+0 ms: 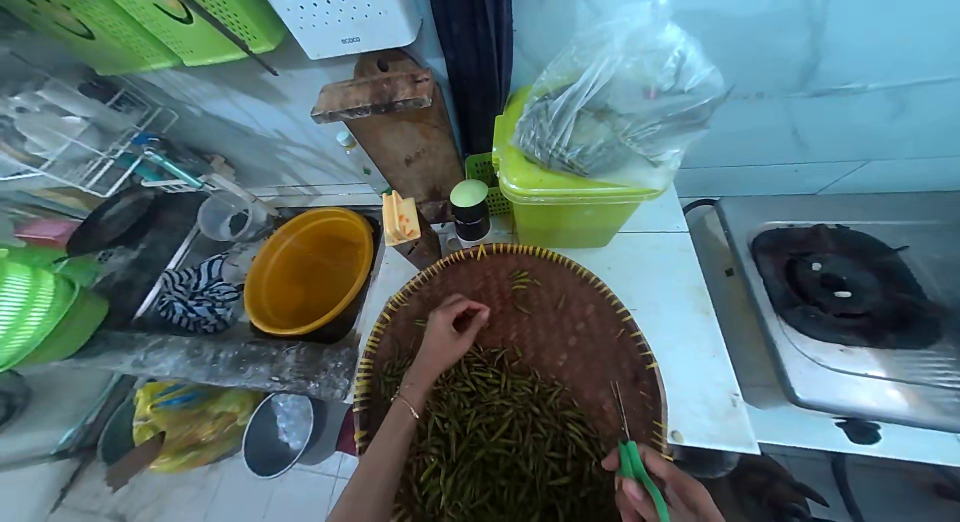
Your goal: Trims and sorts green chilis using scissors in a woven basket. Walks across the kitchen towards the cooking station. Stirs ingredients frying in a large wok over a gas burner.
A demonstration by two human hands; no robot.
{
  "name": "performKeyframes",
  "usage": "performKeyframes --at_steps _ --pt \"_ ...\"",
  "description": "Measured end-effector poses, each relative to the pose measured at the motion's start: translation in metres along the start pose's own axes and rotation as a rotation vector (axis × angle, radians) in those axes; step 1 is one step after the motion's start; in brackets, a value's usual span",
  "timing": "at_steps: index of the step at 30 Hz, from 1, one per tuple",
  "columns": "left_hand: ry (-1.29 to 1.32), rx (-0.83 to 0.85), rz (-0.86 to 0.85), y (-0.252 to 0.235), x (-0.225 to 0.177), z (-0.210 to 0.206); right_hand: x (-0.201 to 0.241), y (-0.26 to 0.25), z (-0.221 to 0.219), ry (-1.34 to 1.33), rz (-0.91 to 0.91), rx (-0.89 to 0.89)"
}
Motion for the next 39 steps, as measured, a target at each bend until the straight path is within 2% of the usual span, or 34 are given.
performKeyframes --at_steps 3,8,12,18,21,23,25,28,31,34,39 --pt "0.059 0.166 -0.034 0.013 -0.019 -0.034 0.003 -0.006 -0.002 0.021 0.022 0.034" --pt "0.051 0.453 0.035 0.045 -0.045 -0.072 0.014 -0.015 -0.008 0.020 0.064 0.079" --pt "0.074 0.581 0.112 0.075 -0.057 -0.077 0.019 -0.018 -0.004 0.029 0.084 0.069" --pt "0.111 0.659 0.168 0.099 -0.071 -0.064 0.026 -0.016 0.008 0.067 0.081 0.003" --pt "0.190 0.648 0.188 0.098 -0.069 -0.046 0.027 -0.015 0.012 0.078 0.085 -0.009" --pt "0.193 0.578 0.223 0.092 -0.066 -0.027 0.026 -0.014 0.014 0.074 0.102 -0.009" --pt "0.156 0.421 0.219 0.083 -0.060 -0.002 0.025 -0.014 0.015 0.075 0.117 -0.007" --pt "0.120 0.094 0.152 0.059 -0.044 0.036 0.026 -0.013 0.014 0.087 0.121 0.005" --pt "-0.013 -0.045 0.142 0.039 -0.019 0.058 0.024 -0.016 0.007 0.110 0.091 0.023" --pt "-0.232 0.005 0.215 0.037 0.004 0.041 0.028 -0.016 0.001 0.139 0.085 0.022" --pt "-0.233 0.325 0.560 0.091 0.003 0.009 0.024 -0.012 0.001 0.102 0.077 -0.003"
Point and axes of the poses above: each hand's wrist, its own y-axis away from the middle knuckle, its own z-axis out of the back of the hand, x = y × z, the point moved 7 cm from there along -y, towards the middle knuckle, and after that the axes turned 13 degrees about x, right-handed, at the moved point
